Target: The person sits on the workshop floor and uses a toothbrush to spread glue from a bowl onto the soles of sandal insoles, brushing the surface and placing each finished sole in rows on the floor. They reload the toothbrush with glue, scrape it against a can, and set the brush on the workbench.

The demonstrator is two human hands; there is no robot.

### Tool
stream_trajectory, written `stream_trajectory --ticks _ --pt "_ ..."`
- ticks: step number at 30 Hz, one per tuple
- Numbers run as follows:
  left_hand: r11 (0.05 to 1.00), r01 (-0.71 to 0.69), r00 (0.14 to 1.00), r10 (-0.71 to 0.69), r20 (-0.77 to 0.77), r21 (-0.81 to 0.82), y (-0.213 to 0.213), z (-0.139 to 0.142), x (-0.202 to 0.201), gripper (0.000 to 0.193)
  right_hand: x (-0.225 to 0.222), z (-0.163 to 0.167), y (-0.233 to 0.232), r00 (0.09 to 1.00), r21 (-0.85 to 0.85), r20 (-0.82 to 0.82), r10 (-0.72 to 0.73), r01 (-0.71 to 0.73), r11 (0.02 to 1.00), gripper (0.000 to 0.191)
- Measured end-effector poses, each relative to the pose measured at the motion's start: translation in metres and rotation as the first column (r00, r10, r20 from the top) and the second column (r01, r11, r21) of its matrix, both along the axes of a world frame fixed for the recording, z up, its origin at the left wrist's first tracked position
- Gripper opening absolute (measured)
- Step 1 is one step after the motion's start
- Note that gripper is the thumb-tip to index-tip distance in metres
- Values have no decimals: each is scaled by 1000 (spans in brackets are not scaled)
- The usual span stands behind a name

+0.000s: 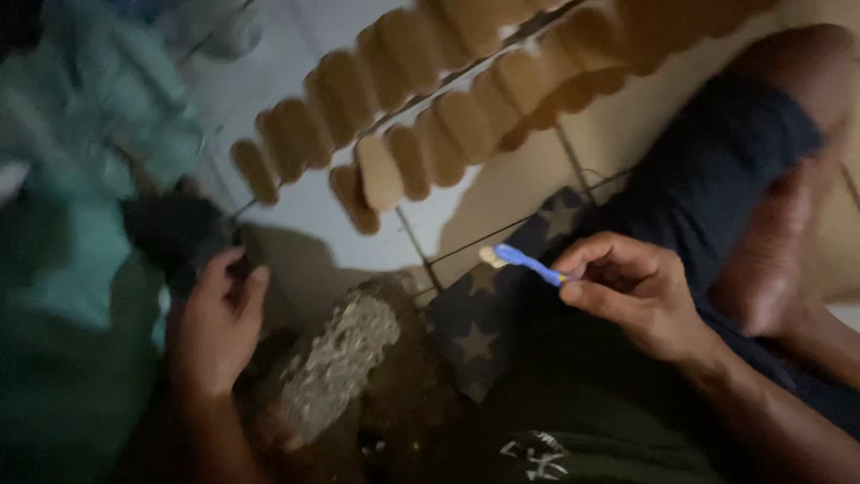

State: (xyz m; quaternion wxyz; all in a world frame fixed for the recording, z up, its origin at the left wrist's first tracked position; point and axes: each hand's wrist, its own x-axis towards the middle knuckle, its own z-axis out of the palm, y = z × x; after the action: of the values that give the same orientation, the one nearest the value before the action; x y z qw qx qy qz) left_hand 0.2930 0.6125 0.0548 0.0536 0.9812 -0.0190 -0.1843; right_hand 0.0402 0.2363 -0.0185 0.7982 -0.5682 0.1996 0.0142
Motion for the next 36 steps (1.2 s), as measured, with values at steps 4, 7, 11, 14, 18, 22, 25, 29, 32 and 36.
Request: stream_trajectory --ticks 4,7,11,14,18,22,25,29,32,36 --pt "994 -7 999 1 50 112 33 -26 23 55 -24 0 -31 966 -4 154 -207 211 978 19" --pt "935 -206 977 213 9 288 67 -50 44 47 -43 -1 -57 896 -126 351 -273 334 934 21" --pt "981 -111 992 119 -43 156 80 -82 73 42 -75 4 -88 820 -149 376 -432 514 845 27" --pt "945 -87 991 113 -66 316 28 -93 92 38 -103 16 -108 757 -218 328 -564 642 735 31" --pt "958 87 964 -150 220 272 -90 -62 98 33 -135 37 -129 695 -587 414 -587 697 411 29" --pt "708 564 824 -451 342 -425 -275 -27 25 27 -165 56 -145 603 -606 414 -682 741 288 34" --pt "298 756 569 -738 362 -582 -413 -8 -68 20 -187 66 -149 485 -612 441 -755 778 143 36" --pt "-80 386 394 -886 243 -919 -537 21 -188 11 -214 79 -152 390 -666 434 -812 746 2 35" --pt "-233 282 225 -927 300 -931 -582 41 -240 16 -228 86 -153 326 -710 429 -843 698 -91 35" --pt "-151 -25 30 -988 151 -988 -613 50 -271 18 -242 91 -159 320 -814 500 -805 492 -309 34"
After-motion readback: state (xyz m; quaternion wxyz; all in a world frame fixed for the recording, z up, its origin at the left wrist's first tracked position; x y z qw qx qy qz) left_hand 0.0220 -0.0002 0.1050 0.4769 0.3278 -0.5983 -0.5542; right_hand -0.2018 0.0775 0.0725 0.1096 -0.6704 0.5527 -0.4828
